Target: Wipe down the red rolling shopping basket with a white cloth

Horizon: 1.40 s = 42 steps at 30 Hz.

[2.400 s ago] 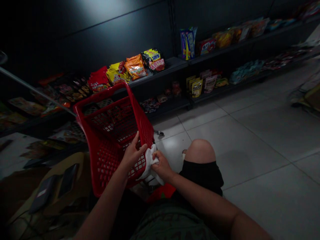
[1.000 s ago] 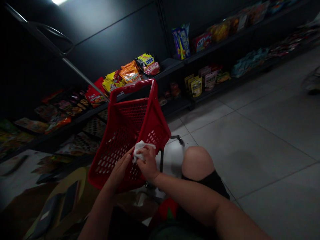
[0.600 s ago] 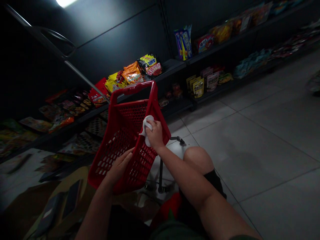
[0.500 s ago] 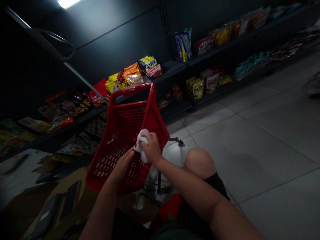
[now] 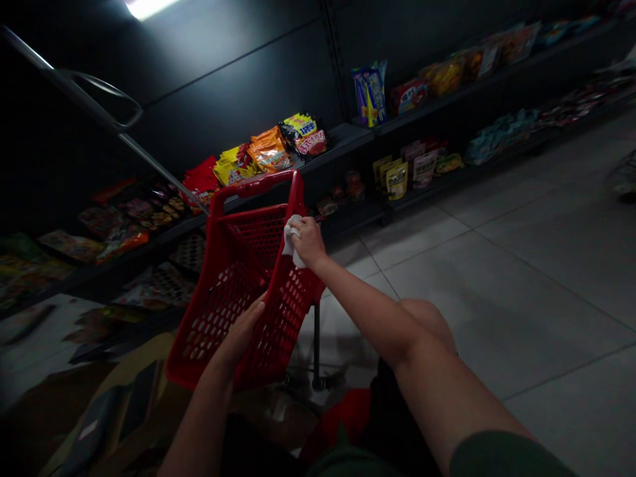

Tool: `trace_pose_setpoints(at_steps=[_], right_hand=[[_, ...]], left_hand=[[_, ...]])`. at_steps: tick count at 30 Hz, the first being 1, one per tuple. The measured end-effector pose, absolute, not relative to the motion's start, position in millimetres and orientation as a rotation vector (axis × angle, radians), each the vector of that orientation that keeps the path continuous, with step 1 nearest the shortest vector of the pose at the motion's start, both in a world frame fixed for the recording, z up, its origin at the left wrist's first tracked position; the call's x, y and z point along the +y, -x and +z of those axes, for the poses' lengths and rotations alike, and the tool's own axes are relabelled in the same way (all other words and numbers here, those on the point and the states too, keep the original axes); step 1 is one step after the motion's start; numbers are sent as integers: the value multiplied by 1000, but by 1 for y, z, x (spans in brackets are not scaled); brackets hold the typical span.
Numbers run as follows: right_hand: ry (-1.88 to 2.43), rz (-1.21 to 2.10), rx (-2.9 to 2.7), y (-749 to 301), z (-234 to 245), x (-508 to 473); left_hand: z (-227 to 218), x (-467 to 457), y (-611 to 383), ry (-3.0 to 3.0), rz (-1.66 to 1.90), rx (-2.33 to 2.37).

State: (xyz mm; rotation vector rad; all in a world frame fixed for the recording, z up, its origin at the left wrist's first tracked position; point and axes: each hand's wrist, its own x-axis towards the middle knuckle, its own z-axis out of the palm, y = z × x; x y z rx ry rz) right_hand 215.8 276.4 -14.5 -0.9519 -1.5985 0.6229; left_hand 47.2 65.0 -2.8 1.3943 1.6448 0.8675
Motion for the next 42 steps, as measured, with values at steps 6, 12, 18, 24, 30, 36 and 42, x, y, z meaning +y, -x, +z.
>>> trace_pose_setpoints(at_steps=[6,12,18,24,30,36,42], right_hand=[[796,861,-1691,-200,-48,171],[326,1188,-1954,-198,-79,58],[608,1089,-1775,-205,-91,140],[1194,1057,-1295,-202,-86,197],[521,1156,-1775,-191,-91,72],[657,1109,-1617,-202,-98,137],[1189,1074,-1111,-202,-101,211]], left_hand=[[-10,71,-44,-1381,965,1574],[-24,74,-38,-1307,1037,1582],[-22,71,-42,-1333,1007,1539],[-11,61,-52,-1315,966,1551],[-18,60,-44,-1273,975,1557],[-21,60,-43,-1268,991,1545],[-10,58,-48,-1335,924,1578]])
